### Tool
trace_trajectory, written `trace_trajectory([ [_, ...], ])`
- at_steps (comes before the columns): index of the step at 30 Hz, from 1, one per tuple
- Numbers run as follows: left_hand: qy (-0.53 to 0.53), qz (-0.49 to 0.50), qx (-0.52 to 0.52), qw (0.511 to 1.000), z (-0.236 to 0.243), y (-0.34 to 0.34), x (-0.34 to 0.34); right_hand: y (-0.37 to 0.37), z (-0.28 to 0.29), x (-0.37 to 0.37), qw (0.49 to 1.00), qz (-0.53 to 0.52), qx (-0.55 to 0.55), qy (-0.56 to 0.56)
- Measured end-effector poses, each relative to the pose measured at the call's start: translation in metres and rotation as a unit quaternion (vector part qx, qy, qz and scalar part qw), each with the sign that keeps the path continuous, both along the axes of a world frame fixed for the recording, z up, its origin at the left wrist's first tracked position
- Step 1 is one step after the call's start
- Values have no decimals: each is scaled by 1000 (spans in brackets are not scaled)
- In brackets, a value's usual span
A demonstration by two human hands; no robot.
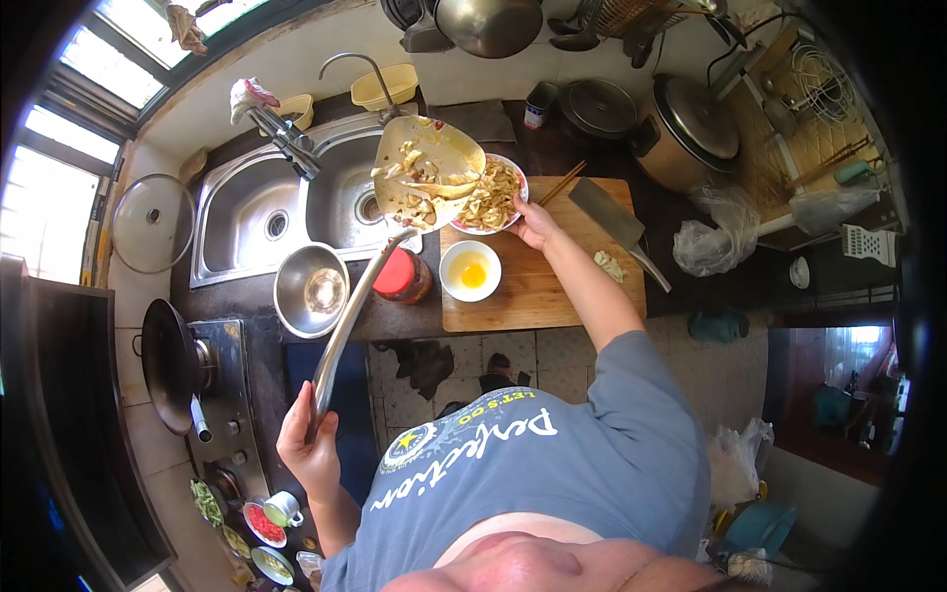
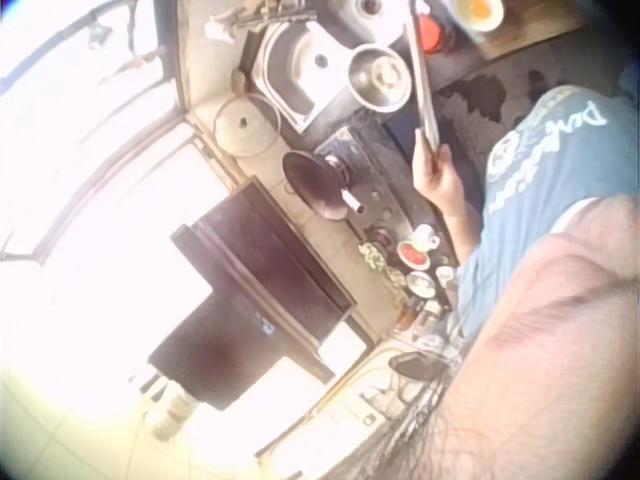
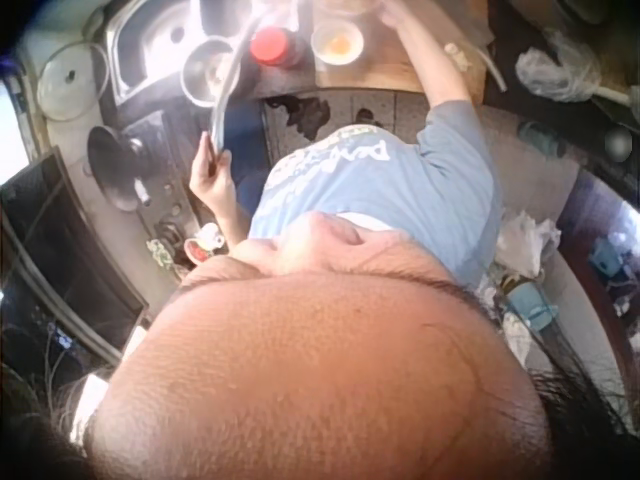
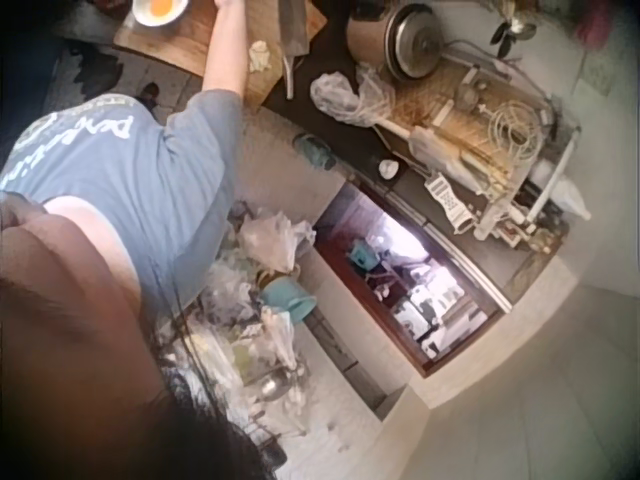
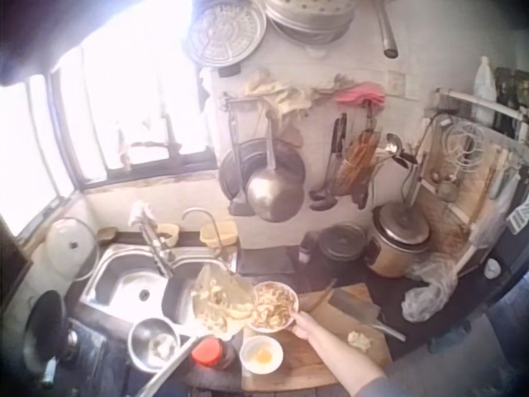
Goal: The person uses a ladle to transfer cooked food from a wok into a floral bowl and then cleans the wok in a sink using a handheld scrubber and water.
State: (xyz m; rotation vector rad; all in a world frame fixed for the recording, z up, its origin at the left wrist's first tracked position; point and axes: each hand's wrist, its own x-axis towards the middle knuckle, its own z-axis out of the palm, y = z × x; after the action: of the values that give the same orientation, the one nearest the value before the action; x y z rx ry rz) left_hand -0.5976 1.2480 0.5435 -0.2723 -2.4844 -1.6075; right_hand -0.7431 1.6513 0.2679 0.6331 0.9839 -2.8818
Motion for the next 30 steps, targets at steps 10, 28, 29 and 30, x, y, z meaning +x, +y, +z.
trace_trajectory([
  [10,-9,3,-4,1000,-11,-10,2,-16,-31,-28,996,-25,24,-85],
  [28,22,-11,-65,998,-26,16,0,74,0,13,563,46,819,-99],
  [29,26,6,-57,998,-27,27,1,81,7,13,488,67,866,-86],
  [30,11,23,-44,999,-31,39,2,87,10,10,443,93,891,-24],
])
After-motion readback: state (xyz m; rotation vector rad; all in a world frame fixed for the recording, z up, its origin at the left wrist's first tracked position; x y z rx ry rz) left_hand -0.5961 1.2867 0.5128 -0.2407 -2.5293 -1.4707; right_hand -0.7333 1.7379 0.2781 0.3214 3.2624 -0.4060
